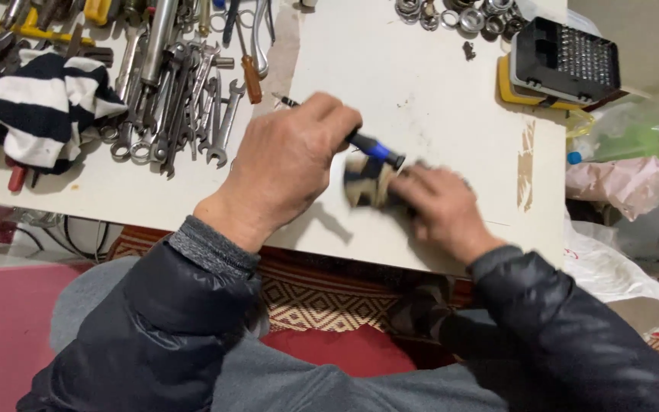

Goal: The person cleans a bicycle handlebar grip with a cloth, then wipes the workbench surface. They open a plastic case containing screwdriver bits, place a screwdriver handle inside, and close the case before wiping the table again.

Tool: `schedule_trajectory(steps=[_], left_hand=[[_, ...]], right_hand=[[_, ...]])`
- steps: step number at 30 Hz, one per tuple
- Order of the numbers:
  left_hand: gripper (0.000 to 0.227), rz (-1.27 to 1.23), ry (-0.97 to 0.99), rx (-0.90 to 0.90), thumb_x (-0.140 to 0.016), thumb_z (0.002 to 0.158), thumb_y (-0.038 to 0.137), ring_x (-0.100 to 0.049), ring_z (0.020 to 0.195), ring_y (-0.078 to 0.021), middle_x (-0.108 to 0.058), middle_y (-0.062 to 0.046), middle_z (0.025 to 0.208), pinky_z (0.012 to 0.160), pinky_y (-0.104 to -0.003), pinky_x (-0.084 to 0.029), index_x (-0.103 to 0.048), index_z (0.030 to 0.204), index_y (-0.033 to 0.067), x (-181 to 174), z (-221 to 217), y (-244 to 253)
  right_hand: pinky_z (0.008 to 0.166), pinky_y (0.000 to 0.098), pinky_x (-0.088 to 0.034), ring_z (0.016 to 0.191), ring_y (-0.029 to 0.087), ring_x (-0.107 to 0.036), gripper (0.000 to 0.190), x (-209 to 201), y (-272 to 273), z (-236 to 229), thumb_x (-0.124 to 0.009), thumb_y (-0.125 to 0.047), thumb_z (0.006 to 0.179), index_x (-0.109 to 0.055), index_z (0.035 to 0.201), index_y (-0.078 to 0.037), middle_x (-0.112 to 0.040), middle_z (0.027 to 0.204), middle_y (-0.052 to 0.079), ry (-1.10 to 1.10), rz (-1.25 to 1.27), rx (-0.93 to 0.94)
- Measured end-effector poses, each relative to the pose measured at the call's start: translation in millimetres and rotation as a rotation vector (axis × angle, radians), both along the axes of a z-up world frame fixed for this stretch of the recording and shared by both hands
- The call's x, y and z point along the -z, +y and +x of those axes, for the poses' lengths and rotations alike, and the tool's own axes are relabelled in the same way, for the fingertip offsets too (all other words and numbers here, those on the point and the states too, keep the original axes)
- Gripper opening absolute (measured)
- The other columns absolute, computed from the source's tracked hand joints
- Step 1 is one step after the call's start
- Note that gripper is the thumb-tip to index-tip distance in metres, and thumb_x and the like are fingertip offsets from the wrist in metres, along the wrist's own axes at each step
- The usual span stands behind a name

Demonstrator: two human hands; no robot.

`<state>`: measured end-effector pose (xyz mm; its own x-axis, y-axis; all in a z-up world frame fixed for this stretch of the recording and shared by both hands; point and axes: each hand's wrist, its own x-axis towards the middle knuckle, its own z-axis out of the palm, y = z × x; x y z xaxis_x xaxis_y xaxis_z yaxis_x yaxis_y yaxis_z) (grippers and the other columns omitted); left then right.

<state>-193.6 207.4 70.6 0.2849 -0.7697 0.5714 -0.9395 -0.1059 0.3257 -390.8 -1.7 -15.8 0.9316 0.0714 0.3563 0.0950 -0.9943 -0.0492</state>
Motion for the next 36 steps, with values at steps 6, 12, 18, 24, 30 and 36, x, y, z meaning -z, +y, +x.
schedule_trajectory(steps=[6,12,18,24,30,36], left_hand=[[0.011,0.275,-0.05,0.024,-0.066,0.089,0.003,-0.072,0.068,-0.0326,-0.066,-0.007,0.089,0.059,-0.045,-0.058,-0.065,0.095,0.0131,48.6,-14.2,-10.0],[0.01,0.432,-0.039,0.147,-0.069,0.085,0.001,-0.071,0.067,-0.0326,-0.064,-0.01,0.083,0.062,-0.045,-0.057,-0.064,0.089,0.0102,73.8,-36.8,-18.0],[0.01,0.564,-0.045,0.178,-0.074,0.083,0.001,-0.072,0.069,-0.0292,-0.066,-0.01,0.084,0.066,-0.041,-0.057,-0.069,0.09,0.0076,74.2,-44.4,-29.6],[0.008,0.557,0.012,0.161,-0.073,0.084,-0.001,-0.071,0.072,-0.0267,-0.065,-0.01,0.08,0.069,-0.039,-0.057,-0.07,0.086,0.0053,74.4,-42.6,-41.5],[0.008,0.399,0.017,0.088,-0.068,0.08,0.008,-0.062,0.068,-0.0264,-0.059,-0.01,0.076,0.068,-0.038,-0.053,-0.066,0.073,0.0061,94.7,-46.5,-46.5],[0.004,0.581,-0.023,0.058,-0.068,0.083,0.007,-0.06,0.055,-0.0231,-0.062,-0.011,0.082,0.055,-0.035,-0.053,-0.066,0.082,0.0043,78.0,-40.8,-48.4]], right_hand=[[0.102,0.0434,-0.05,0.117,0.031,-0.064,0.075,-22.9,-38.1,-17.0,-0.059,-0.001,0.071,-0.062,0.143,-0.023,-0.063,0.13,0.007,0.061,0.102,0.186],[0.098,0.0437,-0.049,0.116,0.03,-0.062,0.069,-7.5,-46.5,-62.6,-0.055,-0.018,0.074,-0.059,0.142,-0.03,-0.064,0.129,0.006,0.266,-0.027,-0.012],[0.092,0.0422,-0.05,0.112,0.03,-0.062,0.069,20.7,-72.4,-26.3,-0.06,-0.016,0.082,-0.052,0.15,-0.03,-0.061,0.128,0.004,0.169,-0.117,0.184],[0.098,0.0468,-0.053,0.113,0.038,-0.066,0.054,-52.0,-42.9,-2.8,-0.07,0.012,0.087,-0.066,0.135,-0.01,-0.067,0.118,0.017,-0.18,0.579,0.339],[0.091,0.0407,-0.054,0.111,0.035,-0.063,0.056,-100.0,-38.8,-50.8,-0.062,0.005,0.092,-0.052,0.146,0.003,-0.063,0.131,0.027,-0.085,0.46,0.471],[0.069,0.033,-0.054,0.081,0.02,-0.062,0.05,-83.5,-52.6,-117.8,-0.069,-0.015,0.082,-0.064,0.132,-0.013,-0.066,0.103,0.009,0.373,0.41,0.546]])
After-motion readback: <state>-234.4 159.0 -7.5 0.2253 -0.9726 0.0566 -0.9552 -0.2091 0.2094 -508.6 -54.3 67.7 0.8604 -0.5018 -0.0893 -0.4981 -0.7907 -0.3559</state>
